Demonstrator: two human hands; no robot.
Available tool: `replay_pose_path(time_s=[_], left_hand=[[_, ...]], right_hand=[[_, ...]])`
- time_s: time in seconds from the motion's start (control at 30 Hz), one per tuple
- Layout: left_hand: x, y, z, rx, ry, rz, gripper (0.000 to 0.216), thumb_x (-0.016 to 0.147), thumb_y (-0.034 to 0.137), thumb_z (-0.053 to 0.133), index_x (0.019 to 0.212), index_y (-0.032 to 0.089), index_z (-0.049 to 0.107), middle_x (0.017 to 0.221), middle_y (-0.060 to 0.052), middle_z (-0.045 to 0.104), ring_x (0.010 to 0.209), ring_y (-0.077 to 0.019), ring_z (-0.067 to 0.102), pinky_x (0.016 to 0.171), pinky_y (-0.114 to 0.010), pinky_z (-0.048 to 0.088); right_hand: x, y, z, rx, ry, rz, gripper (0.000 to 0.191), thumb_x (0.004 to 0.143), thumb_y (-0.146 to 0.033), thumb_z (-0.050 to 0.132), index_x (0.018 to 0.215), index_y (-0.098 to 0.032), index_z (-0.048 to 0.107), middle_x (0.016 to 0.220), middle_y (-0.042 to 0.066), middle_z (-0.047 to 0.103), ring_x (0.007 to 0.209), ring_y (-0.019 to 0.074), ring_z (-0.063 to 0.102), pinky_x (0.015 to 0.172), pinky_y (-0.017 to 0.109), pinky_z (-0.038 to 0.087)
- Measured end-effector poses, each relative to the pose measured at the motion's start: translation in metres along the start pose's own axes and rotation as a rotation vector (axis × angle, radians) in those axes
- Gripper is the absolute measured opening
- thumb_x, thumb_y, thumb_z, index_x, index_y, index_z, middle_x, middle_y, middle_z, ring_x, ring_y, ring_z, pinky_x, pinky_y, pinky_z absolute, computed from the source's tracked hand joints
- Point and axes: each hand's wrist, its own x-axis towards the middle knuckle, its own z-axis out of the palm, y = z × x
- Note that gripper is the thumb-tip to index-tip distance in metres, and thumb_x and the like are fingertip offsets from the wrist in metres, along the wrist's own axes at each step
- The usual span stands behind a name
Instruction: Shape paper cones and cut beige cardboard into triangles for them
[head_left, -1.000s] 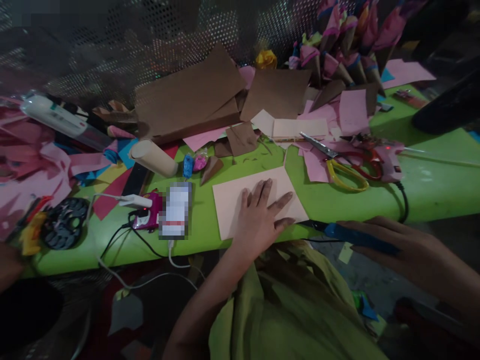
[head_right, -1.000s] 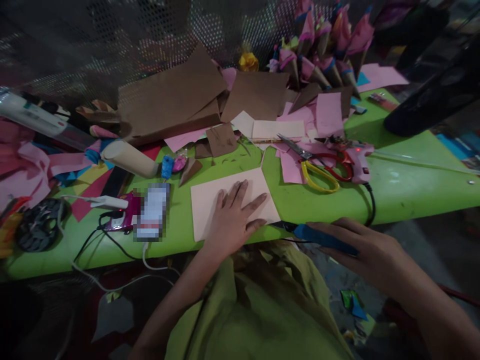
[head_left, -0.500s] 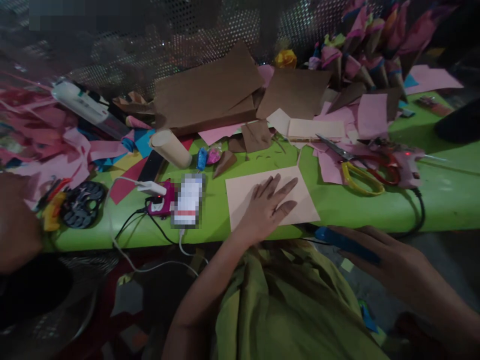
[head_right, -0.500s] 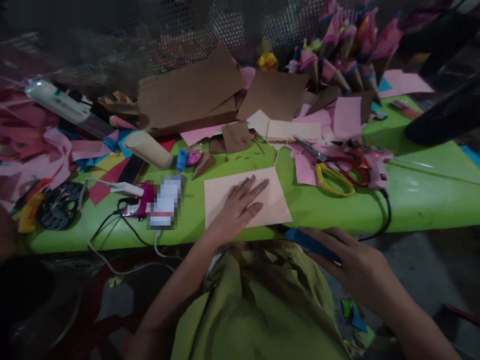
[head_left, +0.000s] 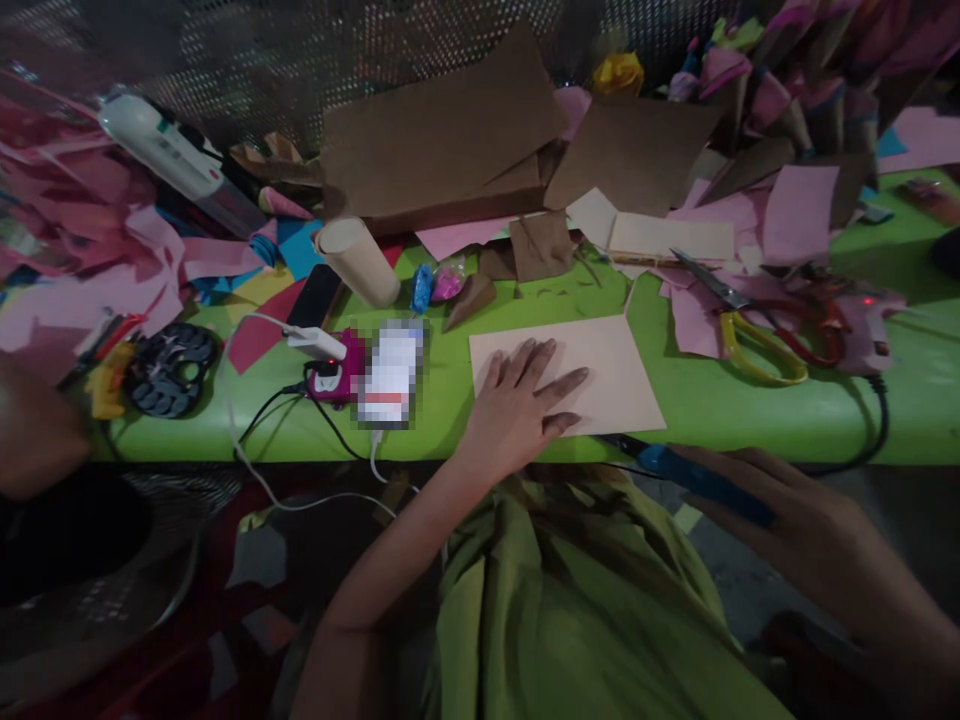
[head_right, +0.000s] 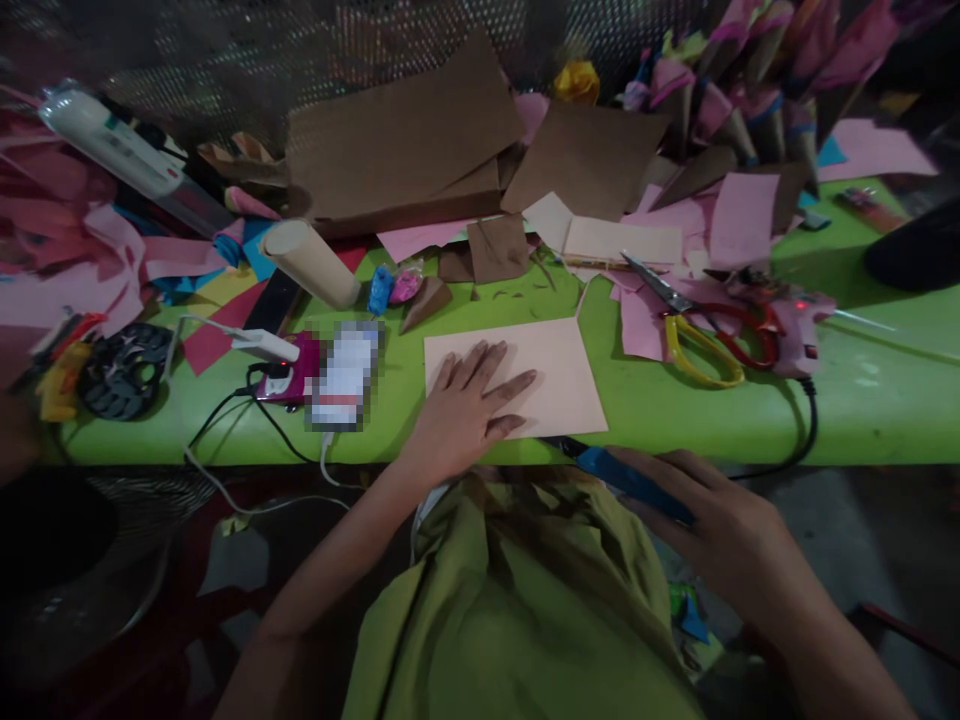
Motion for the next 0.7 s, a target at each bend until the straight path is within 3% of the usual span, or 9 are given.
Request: replay_pose_path(time_s=[0.17,0.4,0.57,0.7], left_hand=[[0.0,0.0,-0.001,-0.001,0.011,0.0,0.058,0.104,0.054,0.044,0.16,0.04,0.037,0.171,-0.007,0.033,0.158,-0.0315,0.027,0.125,-0.056,0.027],[0.003,0.003,0.003,-0.015,0.035,-0.013,0.056,0.105,0.053,0.042,0.159,0.039,0.039,0.17,-0.008,0.034,0.158,-0.0317,0.029,0.125,-0.057,0.028],[0.015,0.006,0.003,-0.04,0.05,-0.073,0.057,0.105,0.053,0.04,0.16,0.036,0.04,0.17,-0.008,0.034,0.157,-0.0329,0.03,0.125,-0.058,0.029],[0.012,-0.008,-0.006,-0.072,0.018,-0.057,0.056,0.107,0.049,0.038,0.162,0.038,0.034,0.17,-0.005,0.035,0.158,-0.0283,0.029,0.125,-0.052,0.032]], right_hand=[[0.01,-0.019,0.007,0.005,-0.03,-0.043,0.044,0.105,-0.049,0.043,0.129,-0.027,0.073,0.094,0.007,0.077,0.072,0.0215,0.078,0.054,0.027,0.06],[0.011,-0.023,0.012,0.005,-0.07,-0.049,0.04,0.104,-0.044,0.046,0.133,-0.029,0.069,0.1,0.006,0.077,0.081,0.0224,0.079,0.062,0.028,0.063],[0.027,-0.032,0.015,-0.012,-0.055,0.003,0.043,0.105,-0.05,0.044,0.131,-0.028,0.069,0.096,0.005,0.077,0.071,0.0197,0.078,0.055,0.025,0.058],[0.033,-0.033,0.013,-0.008,-0.041,0.0,0.045,0.104,-0.053,0.042,0.128,-0.028,0.071,0.094,0.004,0.078,0.067,0.0205,0.077,0.053,0.026,0.058]])
